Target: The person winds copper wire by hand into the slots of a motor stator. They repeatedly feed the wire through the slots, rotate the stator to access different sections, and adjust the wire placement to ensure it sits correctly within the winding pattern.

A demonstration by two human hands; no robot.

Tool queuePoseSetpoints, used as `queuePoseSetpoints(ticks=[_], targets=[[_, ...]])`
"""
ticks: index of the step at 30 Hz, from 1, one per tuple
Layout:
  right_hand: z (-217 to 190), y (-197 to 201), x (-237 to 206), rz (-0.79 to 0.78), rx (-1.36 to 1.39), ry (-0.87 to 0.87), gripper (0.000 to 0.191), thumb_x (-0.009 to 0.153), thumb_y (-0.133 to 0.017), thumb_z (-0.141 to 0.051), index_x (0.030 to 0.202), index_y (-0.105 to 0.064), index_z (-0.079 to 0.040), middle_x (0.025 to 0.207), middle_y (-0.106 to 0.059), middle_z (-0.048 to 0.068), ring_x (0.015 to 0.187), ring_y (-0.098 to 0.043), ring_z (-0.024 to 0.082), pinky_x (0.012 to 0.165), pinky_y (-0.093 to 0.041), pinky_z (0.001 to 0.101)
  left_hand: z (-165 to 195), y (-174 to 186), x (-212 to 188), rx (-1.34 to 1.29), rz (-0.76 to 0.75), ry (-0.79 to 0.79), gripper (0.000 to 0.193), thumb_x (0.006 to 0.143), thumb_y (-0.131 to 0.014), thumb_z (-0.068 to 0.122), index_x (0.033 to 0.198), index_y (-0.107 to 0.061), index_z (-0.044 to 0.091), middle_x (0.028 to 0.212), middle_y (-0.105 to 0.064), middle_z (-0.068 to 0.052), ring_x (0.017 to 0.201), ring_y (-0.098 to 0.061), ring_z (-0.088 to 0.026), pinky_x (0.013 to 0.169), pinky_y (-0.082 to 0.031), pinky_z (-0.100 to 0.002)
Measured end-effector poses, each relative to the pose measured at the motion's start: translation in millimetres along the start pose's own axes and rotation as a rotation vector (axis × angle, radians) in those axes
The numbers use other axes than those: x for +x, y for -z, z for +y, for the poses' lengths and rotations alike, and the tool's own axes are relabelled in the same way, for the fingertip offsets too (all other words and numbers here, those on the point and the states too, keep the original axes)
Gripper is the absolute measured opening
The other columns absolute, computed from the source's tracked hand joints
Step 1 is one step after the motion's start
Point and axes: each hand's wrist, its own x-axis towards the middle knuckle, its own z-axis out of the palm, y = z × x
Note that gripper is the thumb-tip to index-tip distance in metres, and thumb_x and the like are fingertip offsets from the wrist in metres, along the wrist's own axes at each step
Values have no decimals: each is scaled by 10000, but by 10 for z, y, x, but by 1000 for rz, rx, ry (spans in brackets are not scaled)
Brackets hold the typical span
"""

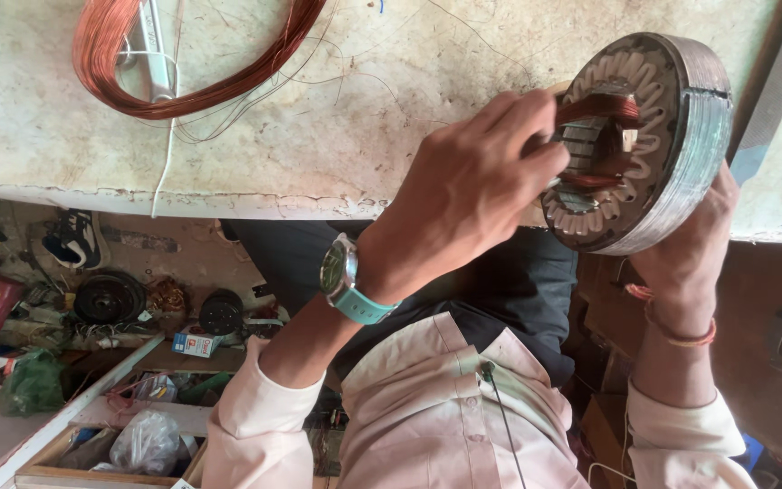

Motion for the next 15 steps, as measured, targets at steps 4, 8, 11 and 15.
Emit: queuePoseSetpoints(ticks=[4,8,11,15], targets=[[-11,29,48,-2,95,-67,374,838,-791,-125,1172,-689,8,1287,-628,162,1180,-636,286,995,-525,402,18,32,-46,-177,57,20,183,937,-775,66,1046,-629,49,1135,-516,-70,1093,-620,-225,835,-626,-261],[-36,36,88,8,126,-70,348,851,-799,-132,1162,-692,-16,1321,-609,163,1217,-621,290,993,-523,395,85,19,-54,-257,79,46,220,948,-778,87,1092,-611,88,1174,-477,-41,1090,-604,-182,897,-638,-261],[-37,66,127,-28,47,-4,321,824,-809,-109,1110,-703,-8,1306,-628,178,1242,-629,329,1058,-544,450,94,-68,10,-182,57,22,208,936,-765,58,1036,-587,94,1177,-474,-36,1107,-602,-191,875,-643,-244],[-31,139,182,-49,28,65,255,873,-805,-106,1093,-712,-17,1358,-625,183,1241,-642,310,997,-559,417,117,-235,85,-50,82,12,196,964,-756,40,1016,-570,74,1180,-465,-42,1090,-586,-212,821,-635,-241]])
